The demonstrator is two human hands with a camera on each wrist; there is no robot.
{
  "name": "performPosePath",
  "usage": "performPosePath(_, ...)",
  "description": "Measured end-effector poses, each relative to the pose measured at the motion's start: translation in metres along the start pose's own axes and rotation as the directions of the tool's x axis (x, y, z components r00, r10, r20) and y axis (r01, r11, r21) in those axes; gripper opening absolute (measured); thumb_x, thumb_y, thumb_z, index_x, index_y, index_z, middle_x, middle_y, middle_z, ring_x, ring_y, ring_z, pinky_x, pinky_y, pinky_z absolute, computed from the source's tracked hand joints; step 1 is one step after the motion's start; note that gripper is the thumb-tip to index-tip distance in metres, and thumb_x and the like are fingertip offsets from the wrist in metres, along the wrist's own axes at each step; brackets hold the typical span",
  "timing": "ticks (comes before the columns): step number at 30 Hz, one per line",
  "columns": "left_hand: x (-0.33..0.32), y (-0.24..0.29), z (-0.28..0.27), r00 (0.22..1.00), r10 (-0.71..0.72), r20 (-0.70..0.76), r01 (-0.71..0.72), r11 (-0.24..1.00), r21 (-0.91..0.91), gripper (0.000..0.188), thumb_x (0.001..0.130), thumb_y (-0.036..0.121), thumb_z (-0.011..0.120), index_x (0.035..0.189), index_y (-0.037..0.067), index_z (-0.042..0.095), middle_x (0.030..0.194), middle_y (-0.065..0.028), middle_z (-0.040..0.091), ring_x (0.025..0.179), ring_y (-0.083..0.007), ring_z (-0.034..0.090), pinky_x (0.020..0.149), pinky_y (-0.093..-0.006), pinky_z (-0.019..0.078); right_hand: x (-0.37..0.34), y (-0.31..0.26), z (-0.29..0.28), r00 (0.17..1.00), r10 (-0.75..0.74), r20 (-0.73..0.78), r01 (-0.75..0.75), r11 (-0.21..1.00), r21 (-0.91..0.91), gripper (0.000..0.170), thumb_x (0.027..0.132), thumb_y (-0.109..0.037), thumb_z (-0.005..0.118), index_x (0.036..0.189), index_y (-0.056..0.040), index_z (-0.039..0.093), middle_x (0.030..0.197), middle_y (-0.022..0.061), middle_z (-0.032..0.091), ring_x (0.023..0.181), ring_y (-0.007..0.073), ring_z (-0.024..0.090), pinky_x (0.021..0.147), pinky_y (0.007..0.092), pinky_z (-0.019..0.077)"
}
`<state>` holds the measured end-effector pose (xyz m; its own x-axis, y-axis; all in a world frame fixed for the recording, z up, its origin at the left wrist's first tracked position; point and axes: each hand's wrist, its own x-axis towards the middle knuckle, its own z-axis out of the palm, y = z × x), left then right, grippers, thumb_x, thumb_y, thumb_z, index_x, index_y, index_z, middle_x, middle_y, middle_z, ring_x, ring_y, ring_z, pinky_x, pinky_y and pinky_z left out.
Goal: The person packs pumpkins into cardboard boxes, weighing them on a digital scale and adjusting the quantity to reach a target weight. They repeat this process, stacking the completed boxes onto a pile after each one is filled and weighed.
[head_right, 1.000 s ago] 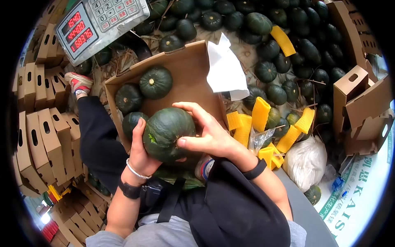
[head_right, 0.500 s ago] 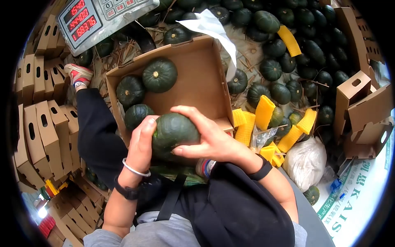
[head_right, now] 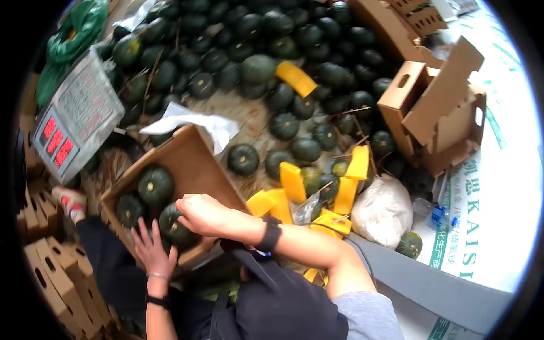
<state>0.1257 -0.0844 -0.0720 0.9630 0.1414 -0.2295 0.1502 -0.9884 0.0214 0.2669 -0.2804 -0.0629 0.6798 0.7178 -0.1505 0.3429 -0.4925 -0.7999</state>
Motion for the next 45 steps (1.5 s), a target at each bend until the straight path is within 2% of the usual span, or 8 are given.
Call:
performPosePath(5, 0.001, 0.000, -0.017, 0.998, -0.061, 0.021, 0.064, 0.968, -0.243, 0.092, 0.065, 0.021, 0.071, 0.144, 0.007, 0.026, 0.151, -0.0252, 0.011, 0.137, -0.0467, 0.013, 0.108, -0.0549, 0.0198, 0.004, 0.078, -0.118, 0.791, 0.034, -0.611, -0.154, 0.977, -0.145, 0.024, 0.076, -0.016, 0.063, 0.095, -0.0015, 0.063, 0.090, 0.0166, 0.063, 0.085, 0.0334, 0.061, 0.077, 0.0395, 0.0498)
performPosePath(18, 0.055, 0.074, -0.074, 0.985, -0.149, 0.084, 0.129, 0.332, -0.934, 0.050, 0.085, 0.002, 0.057, 0.133, 0.000, 0.041, 0.139, -0.0138, 0.038, 0.127, -0.0279, 0.041, 0.102, -0.0393, 0.0395, 0.114, 0.244, -0.256, 0.891, 0.237, -0.387, -0.240, 0.970, 0.042, 0.079, 0.061, -0.032, 0.075, 0.132, -0.0128, 0.046, 0.116, 0.0173, 0.056, 0.112, 0.0328, 0.054, 0.088, 0.0414, 0.0485)
performPosePath(21, 0.068, 0.084, -0.079, 0.995, -0.079, 0.056, 0.073, 0.234, -0.969, 0.044, 0.088, 0.002, 0.055, 0.130, -0.001, 0.044, 0.134, -0.0140, 0.047, 0.119, -0.0252, 0.050, 0.100, -0.0357, 0.0419, 0.052, 0.209, -0.232, 0.958, 0.273, -0.086, 0.019, 0.240, 0.971, 0.069, 0.075, -0.037, 0.066, 0.135, -0.0135, 0.042, 0.129, 0.0128, 0.051, 0.112, 0.0303, 0.055, 0.088, 0.0540, 0.0489)
performPosePath(25, 0.076, 0.110, -0.084, 0.985, -0.083, 0.151, 0.160, 0.113, -0.981, 0.046, 0.082, 0.012, 0.057, 0.125, -0.001, 0.047, 0.128, -0.0124, 0.051, 0.111, -0.0239, 0.054, 0.090, -0.0345, 0.0464, -0.001, 0.176, -0.166, 0.983, 0.082, -0.163, 0.179, -0.259, 0.949, 0.067, 0.081, -0.043, 0.059, 0.136, -0.0090, 0.039, 0.131, 0.0134, 0.050, 0.114, 0.0309, 0.055, 0.091, 0.0556, 0.0472)
performPosePath(30, 0.061, 0.125, -0.093, 0.992, -0.018, 0.122, 0.122, 0.038, -0.992, 0.042, 0.081, 0.007, 0.055, 0.121, -0.002, 0.050, 0.123, -0.0123, 0.055, 0.107, -0.0229, 0.057, 0.086, -0.0336, 0.0476, -0.035, 0.146, -0.148, 0.888, 0.401, -0.225, 0.306, -0.150, 0.940, 0.048, 0.090, -0.037, 0.056, 0.127, -0.0082, 0.045, 0.120, 0.0097, 0.056, 0.106, 0.0259, 0.060, 0.083, 0.0481, 0.0531)
performPosePath(35, 0.039, 0.105, -0.094, 0.992, 0.000, 0.130, 0.129, 0.079, -0.988, 0.035, 0.089, 0.007, 0.057, 0.123, -0.002, 0.052, 0.118, -0.0136, 0.059, 0.106, -0.0225, 0.059, 0.093, -0.0335, 0.0468, -0.036, 0.249, -0.233, 0.381, 0.146, -0.913, -0.416, 0.909, -0.028, 0.030, 0.074, -0.011, 0.067, 0.102, -0.0027, 0.058, 0.099, 0.0135, 0.060, 0.091, 0.0300, 0.058, 0.077, 0.0399, 0.0490)
performPosePath(39, 0.041, 0.098, -0.084, 0.975, -0.027, 0.222, 0.223, 0.186, -0.957, 0.031, 0.088, 0.009, 0.059, 0.116, -0.001, 0.057, 0.115, -0.0118, 0.060, 0.103, -0.0204, 0.058, 0.093, -0.0332, 0.0456, -0.042, 0.314, -0.312, 0.562, 0.229, -0.795, -0.799, 0.396, -0.452, 0.056, 0.066, -0.006, 0.071, 0.117, -0.0091, 0.049, 0.121, 0.0123, 0.050, 0.117, 0.0344, 0.046, 0.093, 0.0450, 0.0449)
performPosePath(45, 0.070, 0.116, -0.094, 0.979, -0.006, 0.203, 0.202, 0.142, -0.969, 0.025, 0.089, 0.005, 0.056, 0.113, -0.001, 0.058, 0.107, -0.0095, 0.063, 0.096, -0.0178, 0.060, 0.086, -0.0297, 0.0489, -0.077, 0.316, -0.357, 0.519, 0.444, -0.730, -0.692, 0.720, -0.054, 0.058, 0.057, -0.017, 0.075, 0.110, -0.0035, 0.057, 0.110, 0.0175, 0.061, 0.101, 0.0353, 0.059, 0.085, 0.0376, 0.0512)
